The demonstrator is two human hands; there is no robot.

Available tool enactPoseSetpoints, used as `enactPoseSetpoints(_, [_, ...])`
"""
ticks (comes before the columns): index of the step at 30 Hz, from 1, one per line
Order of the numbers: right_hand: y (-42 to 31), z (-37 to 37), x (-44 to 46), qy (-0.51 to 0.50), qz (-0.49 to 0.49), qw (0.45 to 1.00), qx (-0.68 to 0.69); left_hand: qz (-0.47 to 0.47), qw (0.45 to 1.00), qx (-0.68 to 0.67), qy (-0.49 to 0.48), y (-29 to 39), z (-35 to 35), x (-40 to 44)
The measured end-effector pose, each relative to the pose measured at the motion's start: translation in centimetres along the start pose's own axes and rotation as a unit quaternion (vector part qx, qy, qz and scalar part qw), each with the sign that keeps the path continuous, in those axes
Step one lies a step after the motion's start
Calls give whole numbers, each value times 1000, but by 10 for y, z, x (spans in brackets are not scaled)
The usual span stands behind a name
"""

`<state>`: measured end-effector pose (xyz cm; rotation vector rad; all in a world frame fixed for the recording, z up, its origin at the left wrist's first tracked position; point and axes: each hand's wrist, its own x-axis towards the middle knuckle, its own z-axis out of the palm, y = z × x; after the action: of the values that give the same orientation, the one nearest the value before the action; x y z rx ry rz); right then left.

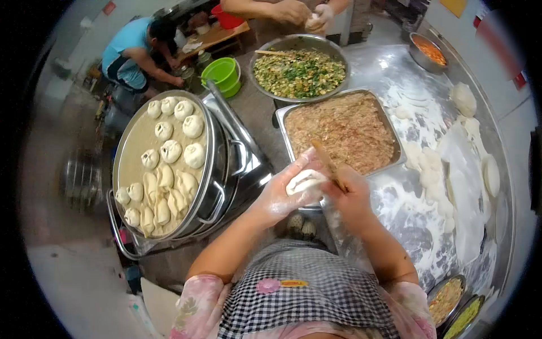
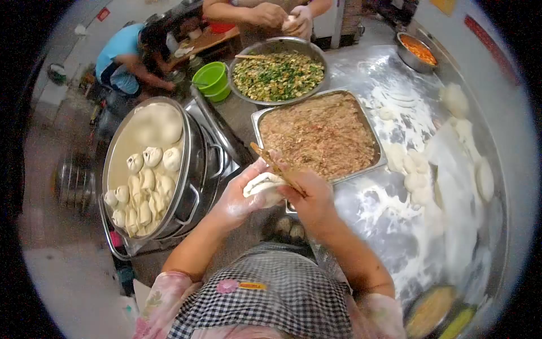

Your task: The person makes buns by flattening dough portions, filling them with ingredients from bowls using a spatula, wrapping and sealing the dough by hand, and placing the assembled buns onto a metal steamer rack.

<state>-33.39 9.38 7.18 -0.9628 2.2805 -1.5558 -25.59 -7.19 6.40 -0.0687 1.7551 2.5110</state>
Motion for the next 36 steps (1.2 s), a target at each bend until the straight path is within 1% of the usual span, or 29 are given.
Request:
enactPoseSetpoints(3, [-7, 0, 10, -78, 33, 996, 15, 41, 999, 23, 17, -1, -3, -12])
enactPoseSetpoints(4, [-11, 4, 12, -71, 6, 997, 30, -25, 999, -41, 24, 2, -4, -19])
enactPoseSetpoints(5, [-16, 14, 13, -73, -31, 995, 54, -75, 995, -54, 44, 13, -2, -24])
enactPoseSetpoints(6, [-20, 24, 15, -77, -70, 991, 86, -50, 998, -16, 41, 12, -5, -29])
enactPoseSetpoints(7, [-24, 30, 16, -87, -71, 992, 54, -28, 998, 24, 40, 10, -9, -36])
enactPoseSetpoints(9, [-37, 42, 18, -100, -84, 991, 9, 73, 992, 93, 41, -2, -23, -47])
enactPoseSetpoints(11, [-54, 56, 19, -98, -99, 990, -24, 131, 945, 295, 52, 8, -41, -62])
enactPoseSetpoints(12, [-61, 63, 22, -123, -93, 988, -21, 177, 942, 269, 99, 9, -40, -68])
enactPoseSetpoints(13, [-68, 71, 23, -143, -87, 986, -21, 170, 934, 290, 123, 9, -45, -79])
enactPoseSetpoints(15, [-95, 113, 35, -177, -94, 979, -37, 159, 917, 322, 172, 14, -81, -110])
enactPoseSetpoints(16, [-99, 129, 40, -187, -105, 976, -42, 194, 911, 308, 196, 17, -89, -116])
enactPoseSetpoints(17, [-105, 147, 45, -197, -113, 973, -50, 188, 932, 218, 218, 25, -95, -128])
enactPoseSetpoints(19, [-113, 190, 60, -202, -172, 964, -24, 199, 875, 346, 273, 40, -127, -153])
enactPoseSetpoints(21, [-134, 238, 77, -209, -210, 955, -4, 251, 860, 315, 315, 56, -163, -175])
enactPoseSetpoints(24, [-172, 309, 107, -218, -225, 950, -6, 167, 872, 172, 427, 84, -220, -202])
enactPoseSetpoints(26, [-187, 358, 130, -196, -247, 949, -14, 174, 823, 336, 424, 100, -280, -221])
enactPoseSetpoints(28, [-200, 399, 150, -166, -270, 948, -18, 141, 793, 433, 404, 131, -325, -237])
enactPoseSetpoints(31, [-208, 447, 166, -187, -175, 967, -14, 131, 841, 399, 342, 146, -389, -255])
enactPoseSetpoints(33, [-185, 473, 174, -250, -118, 956, -96, 85, 832, 415, 358, 138, -431, -270])
enactPoseSetpoints(34, [-185, 478, 177, -280, -89, 947, -134, 62, 826, 424, 365, 139, -442, -276])
enactPoseSetpoints(36, [-184, 475, 177, -282, -74, 947, -133, 13, 827, 443, 347, 140, -456, -286])
